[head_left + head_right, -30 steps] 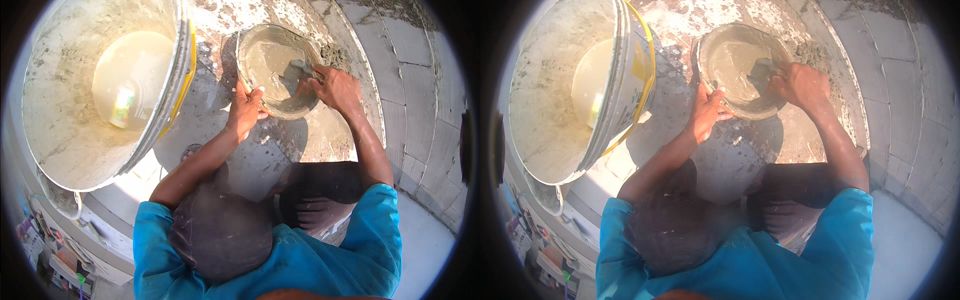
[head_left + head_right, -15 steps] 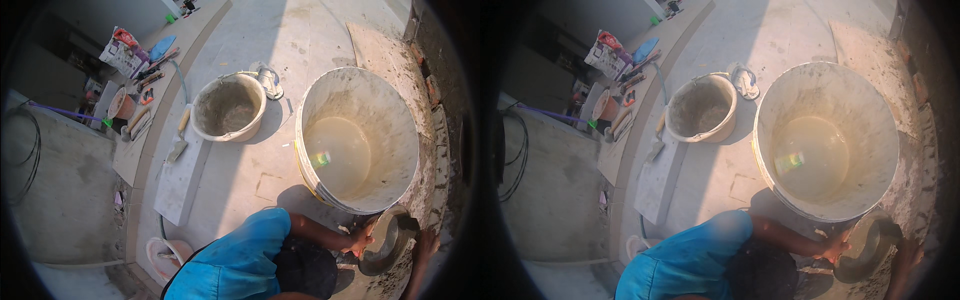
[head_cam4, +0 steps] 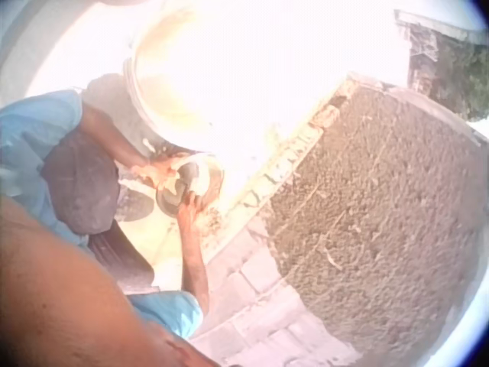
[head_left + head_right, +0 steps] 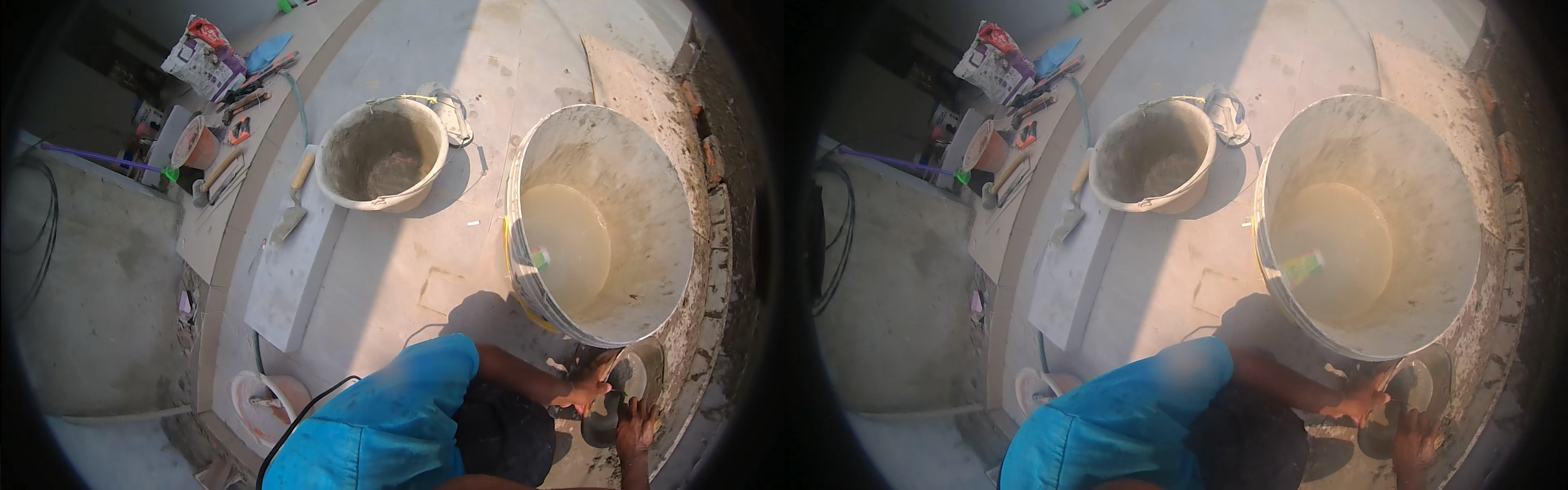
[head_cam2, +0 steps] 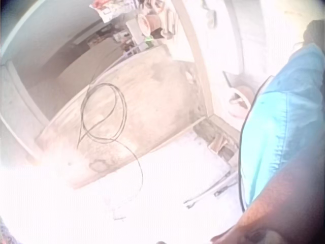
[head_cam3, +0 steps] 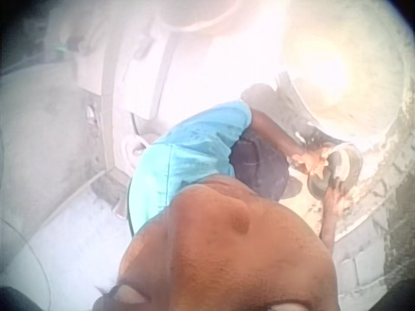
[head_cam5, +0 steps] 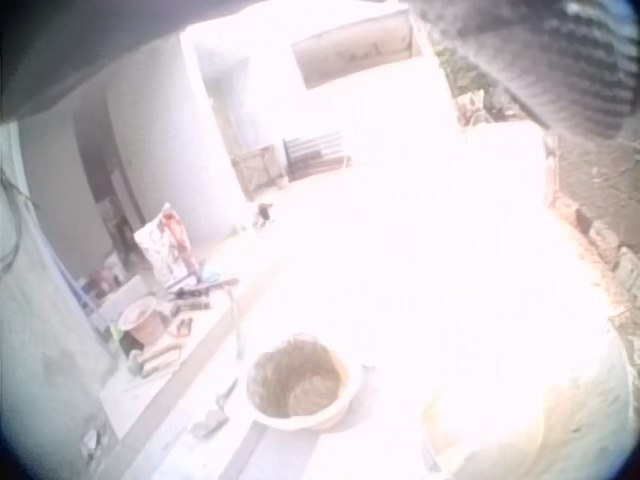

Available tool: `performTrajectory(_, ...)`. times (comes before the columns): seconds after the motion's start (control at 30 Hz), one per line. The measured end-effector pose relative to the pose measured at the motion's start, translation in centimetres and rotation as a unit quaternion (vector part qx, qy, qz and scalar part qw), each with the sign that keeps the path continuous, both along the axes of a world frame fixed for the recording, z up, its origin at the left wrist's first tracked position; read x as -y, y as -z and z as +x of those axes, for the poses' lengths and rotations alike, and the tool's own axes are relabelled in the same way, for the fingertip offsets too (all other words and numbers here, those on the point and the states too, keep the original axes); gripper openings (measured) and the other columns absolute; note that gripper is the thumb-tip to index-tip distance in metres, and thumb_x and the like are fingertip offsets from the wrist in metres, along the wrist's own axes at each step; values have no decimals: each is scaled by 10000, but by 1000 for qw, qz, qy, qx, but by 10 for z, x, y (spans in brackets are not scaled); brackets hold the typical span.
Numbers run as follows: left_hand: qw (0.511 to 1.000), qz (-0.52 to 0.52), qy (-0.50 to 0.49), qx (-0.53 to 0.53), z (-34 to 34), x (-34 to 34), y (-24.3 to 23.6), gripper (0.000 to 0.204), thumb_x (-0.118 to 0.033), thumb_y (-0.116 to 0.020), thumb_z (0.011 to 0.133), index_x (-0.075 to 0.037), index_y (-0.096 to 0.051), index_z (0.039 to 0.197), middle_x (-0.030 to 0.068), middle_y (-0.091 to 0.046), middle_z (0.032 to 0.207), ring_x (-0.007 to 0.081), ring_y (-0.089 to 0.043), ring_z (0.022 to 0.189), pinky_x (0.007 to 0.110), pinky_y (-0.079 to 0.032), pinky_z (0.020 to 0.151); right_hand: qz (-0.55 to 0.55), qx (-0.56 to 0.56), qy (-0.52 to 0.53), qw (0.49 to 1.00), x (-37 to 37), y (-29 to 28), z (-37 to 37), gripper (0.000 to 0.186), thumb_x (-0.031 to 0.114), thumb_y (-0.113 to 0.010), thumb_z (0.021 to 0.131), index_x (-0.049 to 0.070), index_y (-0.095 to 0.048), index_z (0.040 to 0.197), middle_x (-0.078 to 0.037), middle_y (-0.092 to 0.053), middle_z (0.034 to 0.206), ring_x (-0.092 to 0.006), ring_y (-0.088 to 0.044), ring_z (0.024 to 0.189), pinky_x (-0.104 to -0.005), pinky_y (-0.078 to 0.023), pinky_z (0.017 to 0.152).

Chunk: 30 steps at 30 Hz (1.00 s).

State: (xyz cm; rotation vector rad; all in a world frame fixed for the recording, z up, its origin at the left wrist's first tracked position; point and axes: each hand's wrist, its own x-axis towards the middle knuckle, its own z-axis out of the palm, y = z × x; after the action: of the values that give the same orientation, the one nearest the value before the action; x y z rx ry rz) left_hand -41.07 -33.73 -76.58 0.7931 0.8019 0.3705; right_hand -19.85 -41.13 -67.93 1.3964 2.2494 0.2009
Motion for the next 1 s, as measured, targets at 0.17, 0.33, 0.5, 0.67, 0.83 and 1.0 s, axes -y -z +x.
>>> performTrajectory(0.17,999,-41,20,7,-12,-8,-17,677,-262,-577,1013,-179,-204,1572,144,-577,1116,198,-627,682,344,-549,502,99,-5,-40,994,-28,-94,21,291,150,-607,835,39,-650,1101,-150,-552,1209,-334,-549,1161,-588,-368,1081)
performTrajectory(0.33,998,-63,25,-1,-36,-26,-54,795,-129,-668,942,-216,-223,1595,148,-438,1503,273,-553,1258,404,-501,996,71,54,65,994,-79,-63,19,273,125,-617,865,30,-653,1119,-159,-541,1237,-336,-539,1189,-575,-380,1074)
performTrajectory(0.5,999,-50,14,-14,-34,-22,-52,808,-86,-691,911,-179,-258,1587,126,-352,1578,287,-361,1452,391,-315,1183,-92,107,183,973,-72,-7,34,283,152,-715,807,119,-724,1088,-176,-655,1106,-340,-622,1078,-503,-351,1119)
performTrajectory(0.67,1000,-17,-13,-22,-33,-22,-49,830,-42,-694,890,-163,-259,1586,132,-338,1586,314,-345,1459,386,-324,1179,-141,108,307,935,-57,26,83,222,287,-761,768,103,-756,891,-167,-738,900,-335,-725,869,-445,-531,871)
performTrajectory(0.83,1000,-2,-25,-17,-15,-11,-22,833,-33,-697,880,-157,-265,1582,133,-314,1598,314,-307,1480,405,-307,1190,-199,-26,373,906,-19,32,96,354,345,-776,708,15,-720,821,-236,-714,856,-398,-720,792,-470,-544,664)
performTrajectory(1.0,999,17,-25,-12,-18,-14,-25,773,-100,-663,919,-157,-258,1575,133,-425,1347,256,-387,1155,377,-338,944,-179,-126,414,884,11,-9,37,379,347,-719,797,11,-698,971,-203,-713,898,-418,-695,900,-489,-545,785)
